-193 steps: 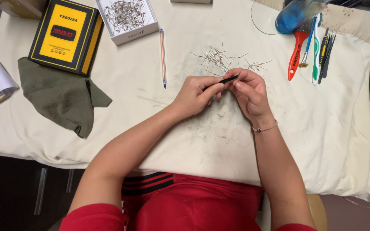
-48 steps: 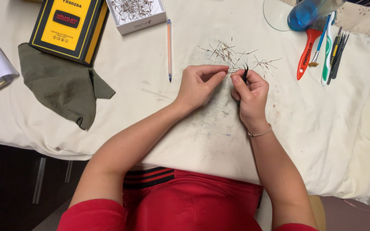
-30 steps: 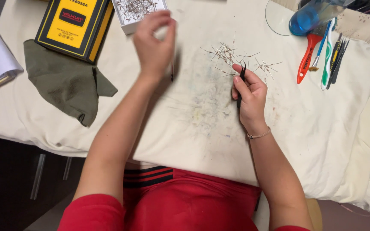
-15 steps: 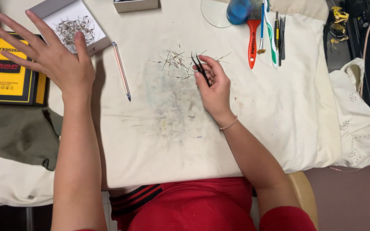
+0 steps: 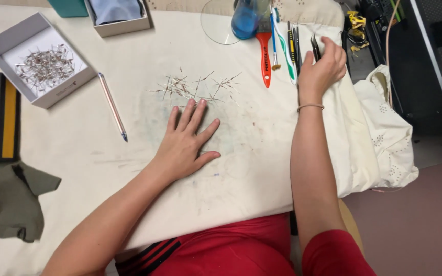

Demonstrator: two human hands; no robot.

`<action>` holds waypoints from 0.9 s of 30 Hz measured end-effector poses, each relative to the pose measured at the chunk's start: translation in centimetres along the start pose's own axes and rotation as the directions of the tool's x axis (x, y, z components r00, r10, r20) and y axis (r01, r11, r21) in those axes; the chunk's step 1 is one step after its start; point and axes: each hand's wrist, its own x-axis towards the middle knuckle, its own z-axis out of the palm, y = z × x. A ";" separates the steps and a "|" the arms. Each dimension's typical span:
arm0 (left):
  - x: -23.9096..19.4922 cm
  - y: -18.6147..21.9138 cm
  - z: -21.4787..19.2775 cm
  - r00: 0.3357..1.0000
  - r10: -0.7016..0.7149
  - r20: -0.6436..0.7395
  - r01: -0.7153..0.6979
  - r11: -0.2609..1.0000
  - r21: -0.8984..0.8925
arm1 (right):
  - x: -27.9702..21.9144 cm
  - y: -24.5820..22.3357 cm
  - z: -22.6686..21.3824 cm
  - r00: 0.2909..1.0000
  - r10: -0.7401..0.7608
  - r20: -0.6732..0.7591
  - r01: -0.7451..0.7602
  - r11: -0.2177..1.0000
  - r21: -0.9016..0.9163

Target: The person uses tweezers to pick up and place small metallic pins onto a white cloth-covered work surface. They repeatedly handle individual pins, adjusting their positions with precision. The task involves careful placement and minor repositioning of the pins throughout the clip.

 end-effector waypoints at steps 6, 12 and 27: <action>0.0 -0.2 0.1 1.000 0.022 -0.010 -0.022 1.000 0.002 | 0.0 -1.2 0.1 0.976 0.068 0.208 -0.055 0.996 -0.064; 0.0 -0.3 0.1 1.000 0.022 -0.002 -0.022 0.999 -0.025 | -0.2 -0.3 1.1 0.970 0.101 0.219 -0.101 0.995 -0.013; 0.1 -1.3 -0.1 0.972 -0.195 -0.131 0.108 0.868 -0.485 | -2.3 -2.9 -0.6 0.965 -0.064 -0.253 0.216 0.740 0.637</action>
